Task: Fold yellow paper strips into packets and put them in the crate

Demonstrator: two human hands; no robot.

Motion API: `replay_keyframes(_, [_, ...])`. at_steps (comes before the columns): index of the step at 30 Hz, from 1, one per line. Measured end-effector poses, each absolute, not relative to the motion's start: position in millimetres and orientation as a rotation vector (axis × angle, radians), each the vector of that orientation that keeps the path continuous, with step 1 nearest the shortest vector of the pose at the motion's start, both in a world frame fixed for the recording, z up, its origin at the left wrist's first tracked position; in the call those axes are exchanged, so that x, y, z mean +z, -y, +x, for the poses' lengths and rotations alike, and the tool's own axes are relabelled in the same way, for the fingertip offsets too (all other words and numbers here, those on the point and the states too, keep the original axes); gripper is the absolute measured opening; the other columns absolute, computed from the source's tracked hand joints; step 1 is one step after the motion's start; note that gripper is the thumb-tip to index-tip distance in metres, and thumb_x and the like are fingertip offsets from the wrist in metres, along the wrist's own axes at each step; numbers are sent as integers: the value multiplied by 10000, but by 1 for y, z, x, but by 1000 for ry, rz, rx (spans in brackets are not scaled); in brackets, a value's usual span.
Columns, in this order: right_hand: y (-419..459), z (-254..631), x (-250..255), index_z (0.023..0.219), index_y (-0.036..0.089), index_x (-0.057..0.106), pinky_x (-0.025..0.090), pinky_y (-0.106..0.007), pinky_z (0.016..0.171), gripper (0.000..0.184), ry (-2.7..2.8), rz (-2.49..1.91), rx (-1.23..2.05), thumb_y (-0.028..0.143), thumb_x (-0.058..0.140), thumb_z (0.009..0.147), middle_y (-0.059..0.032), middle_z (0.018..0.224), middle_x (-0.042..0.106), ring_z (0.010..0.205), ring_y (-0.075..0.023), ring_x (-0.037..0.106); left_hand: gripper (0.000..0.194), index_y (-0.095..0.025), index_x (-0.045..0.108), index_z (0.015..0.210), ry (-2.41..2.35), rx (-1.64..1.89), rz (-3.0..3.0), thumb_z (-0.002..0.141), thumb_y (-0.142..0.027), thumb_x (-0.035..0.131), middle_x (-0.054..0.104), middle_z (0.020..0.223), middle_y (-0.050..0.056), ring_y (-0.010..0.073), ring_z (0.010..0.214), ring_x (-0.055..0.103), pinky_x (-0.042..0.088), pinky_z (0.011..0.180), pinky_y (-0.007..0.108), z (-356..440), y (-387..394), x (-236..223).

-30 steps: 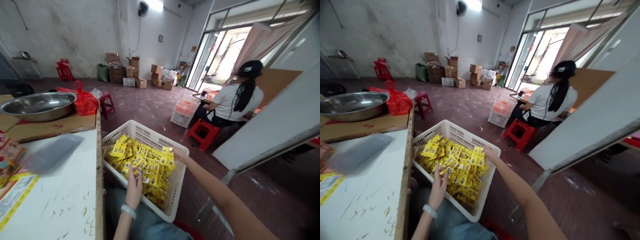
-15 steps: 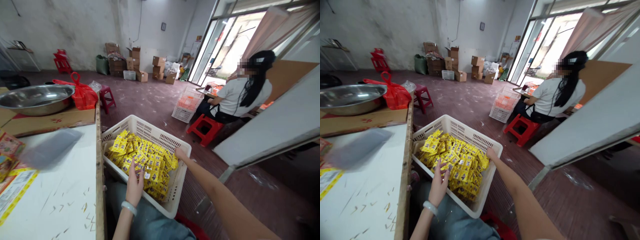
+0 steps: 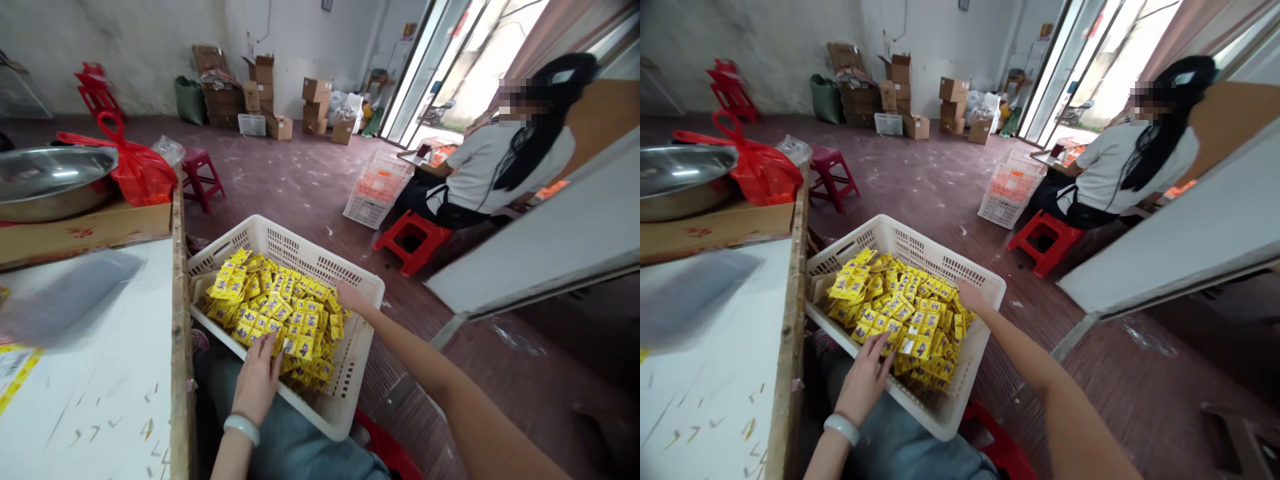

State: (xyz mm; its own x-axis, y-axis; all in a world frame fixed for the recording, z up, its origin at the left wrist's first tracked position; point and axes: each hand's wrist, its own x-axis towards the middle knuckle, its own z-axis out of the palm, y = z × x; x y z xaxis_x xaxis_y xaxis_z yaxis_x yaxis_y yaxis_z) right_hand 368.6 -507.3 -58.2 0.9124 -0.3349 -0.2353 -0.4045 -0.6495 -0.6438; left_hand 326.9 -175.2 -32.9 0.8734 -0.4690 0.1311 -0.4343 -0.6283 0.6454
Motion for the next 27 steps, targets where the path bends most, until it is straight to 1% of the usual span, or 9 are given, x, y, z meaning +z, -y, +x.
replay_keyframes(3, [530, 347, -47, 1045, 154, 609, 318, -409, 1006, 231, -417, -2499, 81, 142, 515, 834, -133, 1079, 609, 1082, -263, 501, 398, -225, 481, 1268, 660, -45, 2366, 886, -311, 409, 537, 1200, 105, 267, 1129, 529, 458, 958, 452, 327, 176, -39])
replay_keyframes(6, [541, 315, -42, 1060, 152, 606, 260, -440, 1042, 268, -351, -2607, 15, 163, 469, 830, -134, 1076, 612, 1111, -275, 476, 398, -234, 487, 1267, 668, -55, 2380, 883, -315, 421, 540, 1218, 100, 283, 1138, 532, 455, 967, 444, 329, 175, -43])
replay_keyframes(8, [539, 296, -45, 1062, 165, 602, 206, -466, 1073, 281, -364, -2661, -70, 174, 430, 840, -119, 1090, 613, 1119, -263, 475, 398, -243, 488, 1269, 673, -47, 2392, 881, -310, 430, 541, 1233, 95, 292, 1143, 530, 445, 982, 438, 329, 174, -47])
replay_keyframes(12, [529, 279, -55, 1009, 202, 617, 116, -526, 1098, 268, -335, -2810, -272, 189, 394, 862, -68, 993, 657, 1029, -235, 541, 407, -269, 470, 1285, 695, -36, 2428, 881, -305, 430, 550, 1239, 81, 279, 1133, 544, 457, 975, 449, 328, 172, -57])
replay_keyframes(15, [528, 282, -53, 1112, 204, 594, 174, -526, 1092, 328, 46, -2862, -154, 170, 387, 859, -77, 1028, 651, 1061, -236, 536, 415, -266, 461, 1295, 709, -43, 2472, 882, -292, 433, 555, 1245, 84, 268, 1137, 547, 479, 951, 457, 327, 171, -67])
replay_keyframes(17, [531, 287, -50, 1159, 205, 578, 290, -477, 1058, 360, 383, -2811, 7, 169, 409, 843, -87, 1084, 638, 1088, -235, 530, 402, -264, 481, 1280, 707, -29, 2495, 880, -271, 443, 558, 1251, 89, 261, 1141, 550, 492, 943, 441, 326, 172, -69])
replay_keyframes(20, [537, 294, -50, 1158, 230, 587, 471, -384, 892, 365, 531, -2761, 132, 173, 409, 844, -84, 1059, 650, 1007, -218, 583, 402, -264, 495, 1269, 696, -32, 2509, 871, -227, 453, 542, 1280, 93, 252, 1176, 531, 491, 956, 420, 321, 174, -57])
replay_keyframes(22, [541, 296, -58, 1128, 260, 608, 516, -362, 805, 349, 482, -2768, 99, 189, 412, 847, -76, 1002, 670, 947, -218, 617, 400, -259, 499, 1265, 655, -58, 2516, 870, -216, 452, 526, 1301, 101, 247, 1196, 516, 486, 969, 410, 313, 175, -40])
replay_keyframes(27, [560, 293, -102, 1023, 336, 644, 558, -328, 740, 273, 594, -2687, -26, 282, 497, 800, -49, 949, 697, 882, -217, 660, 388, -241, 505, 1249, 491, -6, 2558, 866, -197, 459, 535, 1287, 124, 240, 1174, 533, 509, 944, 385, 270, 174, 3])
